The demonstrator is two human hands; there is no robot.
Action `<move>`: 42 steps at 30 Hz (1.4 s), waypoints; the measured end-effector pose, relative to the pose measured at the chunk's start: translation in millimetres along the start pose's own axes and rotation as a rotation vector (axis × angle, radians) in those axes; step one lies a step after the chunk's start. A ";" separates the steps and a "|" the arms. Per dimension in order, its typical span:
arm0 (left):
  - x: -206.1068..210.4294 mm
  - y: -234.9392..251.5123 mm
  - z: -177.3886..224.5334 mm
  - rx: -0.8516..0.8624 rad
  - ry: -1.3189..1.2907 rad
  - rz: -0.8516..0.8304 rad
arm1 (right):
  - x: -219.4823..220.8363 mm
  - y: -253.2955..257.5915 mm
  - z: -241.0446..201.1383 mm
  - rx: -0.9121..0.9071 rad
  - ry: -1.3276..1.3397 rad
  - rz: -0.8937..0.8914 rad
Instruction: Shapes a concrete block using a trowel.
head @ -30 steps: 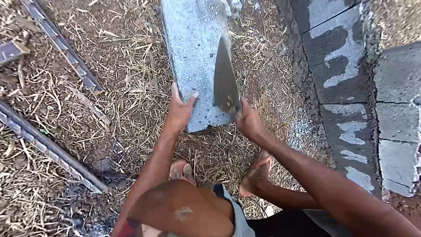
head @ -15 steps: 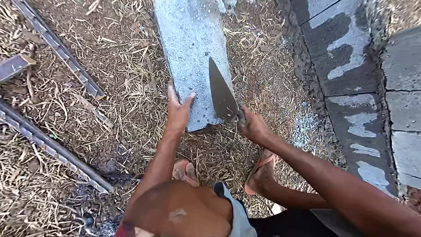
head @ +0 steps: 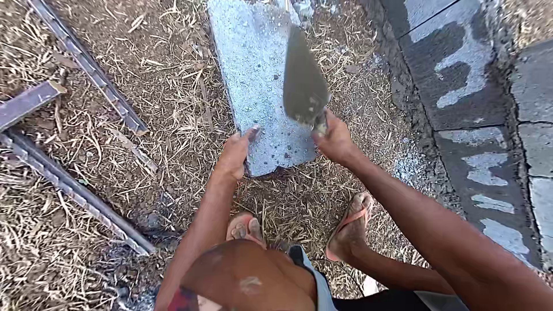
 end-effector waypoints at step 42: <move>-0.9 17.3 0.1 -0.016 -0.182 -0.085 | -13.8 81.2 -49.8 0.063 -0.247 -0.092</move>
Point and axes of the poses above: each hand's wrist, its own y-axis towards the middle knuckle, its own x-axis out of the palm, z = x × y, the point moved 2 cm from there along y, towards the middle knuckle, and after that the axes turned 2 degrees about -z, right-handed, at the moved point
